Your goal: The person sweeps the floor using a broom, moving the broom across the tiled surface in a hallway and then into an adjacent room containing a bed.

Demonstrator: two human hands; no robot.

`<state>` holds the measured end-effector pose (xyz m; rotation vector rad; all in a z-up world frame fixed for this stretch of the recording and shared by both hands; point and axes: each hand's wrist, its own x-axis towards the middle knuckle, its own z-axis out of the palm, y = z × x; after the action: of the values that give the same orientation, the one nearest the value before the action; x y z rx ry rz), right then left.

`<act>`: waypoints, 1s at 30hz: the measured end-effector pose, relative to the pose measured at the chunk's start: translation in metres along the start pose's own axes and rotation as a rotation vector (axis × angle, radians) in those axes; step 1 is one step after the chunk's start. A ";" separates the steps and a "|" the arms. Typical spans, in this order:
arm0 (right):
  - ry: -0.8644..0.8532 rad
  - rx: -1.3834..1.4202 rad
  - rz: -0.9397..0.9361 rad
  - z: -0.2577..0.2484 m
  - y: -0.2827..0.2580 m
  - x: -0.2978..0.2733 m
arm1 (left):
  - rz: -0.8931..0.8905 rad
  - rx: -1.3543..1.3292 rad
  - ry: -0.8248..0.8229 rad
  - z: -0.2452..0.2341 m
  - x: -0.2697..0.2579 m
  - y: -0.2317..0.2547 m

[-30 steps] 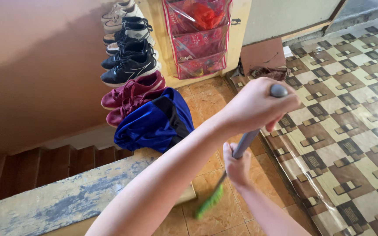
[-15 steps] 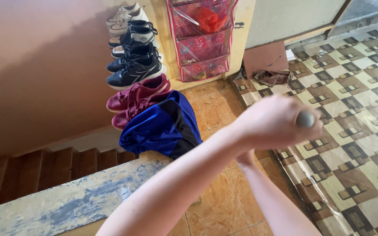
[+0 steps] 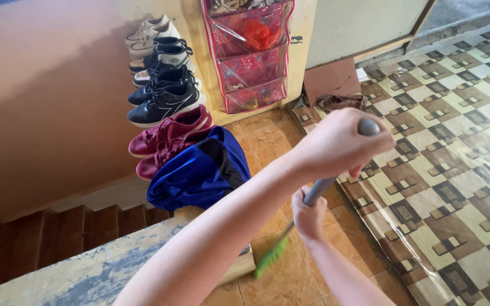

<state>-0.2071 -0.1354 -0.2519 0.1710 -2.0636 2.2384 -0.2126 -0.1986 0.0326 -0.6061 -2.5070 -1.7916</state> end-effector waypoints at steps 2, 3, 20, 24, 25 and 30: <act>-0.007 0.034 -0.084 0.009 0.028 0.017 | 0.070 0.166 0.061 0.008 0.000 -0.004; -0.017 0.007 -0.146 0.013 0.042 0.027 | 0.109 0.249 0.091 0.011 -0.001 -0.009; -0.049 -0.253 -0.008 -0.082 -0.045 0.009 | 0.176 -0.137 -0.068 0.023 0.012 0.004; 0.055 -0.431 -0.013 -0.117 -0.046 -0.025 | -0.020 -0.466 -0.100 0.035 0.007 -0.027; 0.075 -0.465 -0.031 -0.121 -0.043 -0.027 | -0.026 -0.474 -0.099 0.041 0.005 -0.031; 0.116 -0.349 -0.052 -0.118 -0.013 -0.016 | -0.037 -0.357 -0.057 0.057 0.007 -0.020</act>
<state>-0.1913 -0.0165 -0.2508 0.0653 -2.3106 1.7756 -0.2129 -0.1502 -0.0038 -0.6276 -2.2569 -2.2890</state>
